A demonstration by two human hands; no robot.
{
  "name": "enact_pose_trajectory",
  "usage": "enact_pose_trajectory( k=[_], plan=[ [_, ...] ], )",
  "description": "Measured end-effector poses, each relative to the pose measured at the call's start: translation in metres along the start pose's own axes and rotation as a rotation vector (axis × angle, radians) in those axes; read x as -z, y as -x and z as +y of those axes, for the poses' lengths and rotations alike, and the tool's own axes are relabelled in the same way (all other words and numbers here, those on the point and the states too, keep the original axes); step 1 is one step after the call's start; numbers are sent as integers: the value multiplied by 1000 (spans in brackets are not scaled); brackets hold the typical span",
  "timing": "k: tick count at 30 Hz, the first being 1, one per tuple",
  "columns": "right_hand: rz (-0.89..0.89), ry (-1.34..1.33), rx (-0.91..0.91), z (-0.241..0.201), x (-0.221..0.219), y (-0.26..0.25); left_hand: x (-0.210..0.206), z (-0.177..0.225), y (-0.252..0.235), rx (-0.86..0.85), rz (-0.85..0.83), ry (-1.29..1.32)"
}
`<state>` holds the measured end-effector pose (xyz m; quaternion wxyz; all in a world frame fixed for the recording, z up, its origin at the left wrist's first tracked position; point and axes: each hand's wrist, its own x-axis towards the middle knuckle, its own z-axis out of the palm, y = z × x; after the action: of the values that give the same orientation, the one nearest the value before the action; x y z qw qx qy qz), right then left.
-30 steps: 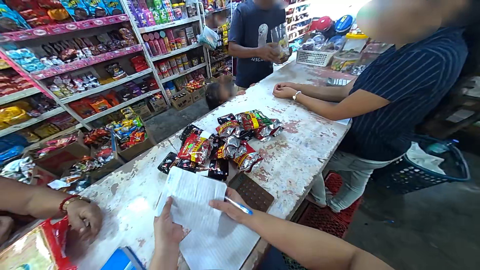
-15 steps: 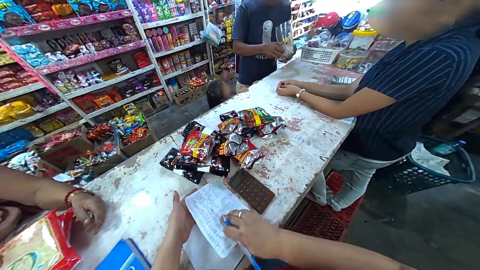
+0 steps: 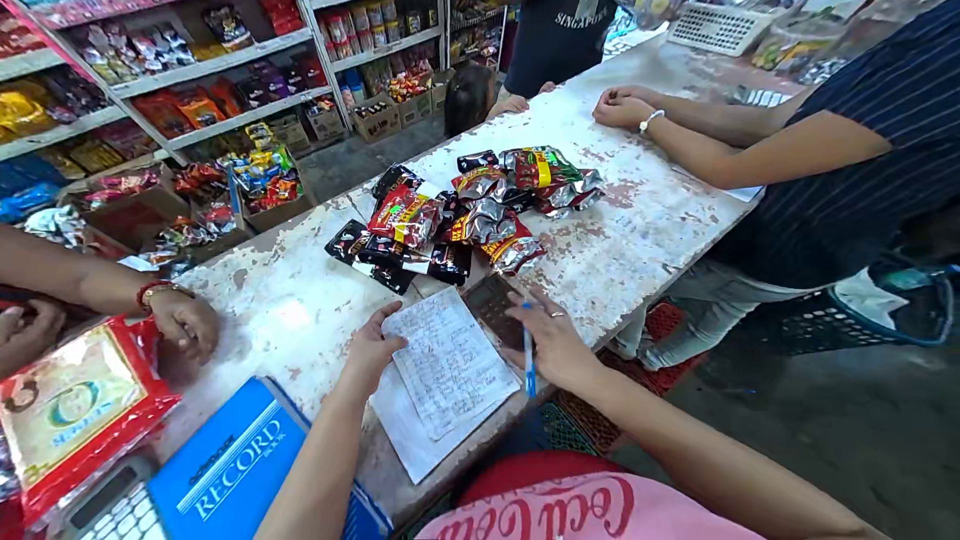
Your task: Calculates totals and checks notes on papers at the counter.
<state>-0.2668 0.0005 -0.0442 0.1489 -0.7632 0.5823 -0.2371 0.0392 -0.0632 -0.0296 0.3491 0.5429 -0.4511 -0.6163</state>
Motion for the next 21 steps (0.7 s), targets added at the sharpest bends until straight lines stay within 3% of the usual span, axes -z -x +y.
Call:
enact_pose_trajectory(
  k=[2,10,15,21],
  plan=[
    [-62,30,-83,11,4,4,0,-2,-1,-13,-31,-32],
    [-46,148,-92,-3,-4,6,-3,-5,1,-177,-38,-247],
    [86,79,210,4,-26,-8,-1,-8,0,-236,-42,-407],
    [15,107,207,0,-30,-16,-1,-7,-1,-219,-57,-449]
  ],
)
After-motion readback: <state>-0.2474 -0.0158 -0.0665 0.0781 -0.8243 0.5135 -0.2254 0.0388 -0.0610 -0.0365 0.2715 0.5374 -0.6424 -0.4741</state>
